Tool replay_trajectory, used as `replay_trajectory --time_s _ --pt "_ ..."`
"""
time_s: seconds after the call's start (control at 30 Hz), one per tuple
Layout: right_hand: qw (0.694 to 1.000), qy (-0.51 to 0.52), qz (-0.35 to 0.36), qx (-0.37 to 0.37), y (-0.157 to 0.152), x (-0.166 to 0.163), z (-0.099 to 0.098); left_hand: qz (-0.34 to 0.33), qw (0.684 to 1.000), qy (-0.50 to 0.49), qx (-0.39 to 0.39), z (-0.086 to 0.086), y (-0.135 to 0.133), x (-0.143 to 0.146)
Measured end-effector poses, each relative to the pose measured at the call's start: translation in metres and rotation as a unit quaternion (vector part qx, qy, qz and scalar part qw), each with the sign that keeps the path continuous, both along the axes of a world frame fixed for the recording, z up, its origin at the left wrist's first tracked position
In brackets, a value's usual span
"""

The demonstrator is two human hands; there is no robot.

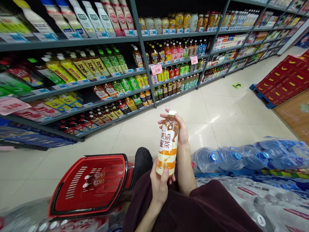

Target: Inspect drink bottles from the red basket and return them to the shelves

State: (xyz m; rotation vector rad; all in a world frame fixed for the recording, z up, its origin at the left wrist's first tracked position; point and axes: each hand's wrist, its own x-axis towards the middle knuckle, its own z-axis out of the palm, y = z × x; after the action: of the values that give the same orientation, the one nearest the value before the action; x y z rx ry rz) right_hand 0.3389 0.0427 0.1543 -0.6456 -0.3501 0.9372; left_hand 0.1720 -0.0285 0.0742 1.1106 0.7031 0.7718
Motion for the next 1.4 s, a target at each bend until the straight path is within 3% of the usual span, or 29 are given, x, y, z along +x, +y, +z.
replay_trajectory --time_s 0.13,0.43,0.77,0.9,1.03,1.17,1.23,1.4 --pt "1.0 -0.012 -0.001 -0.006 0.001 -0.001 -0.003 -0.008 0.999 -0.034 -0.009 0.003 -0.002 0.0" --pt "1.0 -0.013 -0.01 -0.007 -0.001 0.001 -0.001 -0.008 1.0 -0.007 -0.021 0.008 -0.002 0.002" --pt "1.0 -0.021 -0.007 0.006 -0.001 0.002 -0.001 0.0 1.0 -0.02 -0.02 0.002 -0.003 0.002" --pt "0.998 -0.049 0.04 0.009 -0.002 0.004 -0.005 0.054 0.998 0.013 0.006 0.002 -0.003 0.002" --pt "0.994 -0.085 0.051 -0.036 0.0 0.005 -0.013 0.153 0.981 0.054 0.103 -0.004 0.005 0.004" --pt "0.982 -0.147 -0.025 -0.116 0.005 0.002 -0.018 0.267 0.917 0.116 0.273 -0.005 0.021 0.0" --pt "0.983 -0.134 -0.004 -0.124 0.008 -0.001 -0.017 0.314 0.864 0.143 0.366 -0.001 0.029 -0.006" --pt "0.992 0.055 0.115 0.0 0.017 -0.01 -0.025 0.353 0.686 0.127 0.624 -0.001 0.04 -0.029"
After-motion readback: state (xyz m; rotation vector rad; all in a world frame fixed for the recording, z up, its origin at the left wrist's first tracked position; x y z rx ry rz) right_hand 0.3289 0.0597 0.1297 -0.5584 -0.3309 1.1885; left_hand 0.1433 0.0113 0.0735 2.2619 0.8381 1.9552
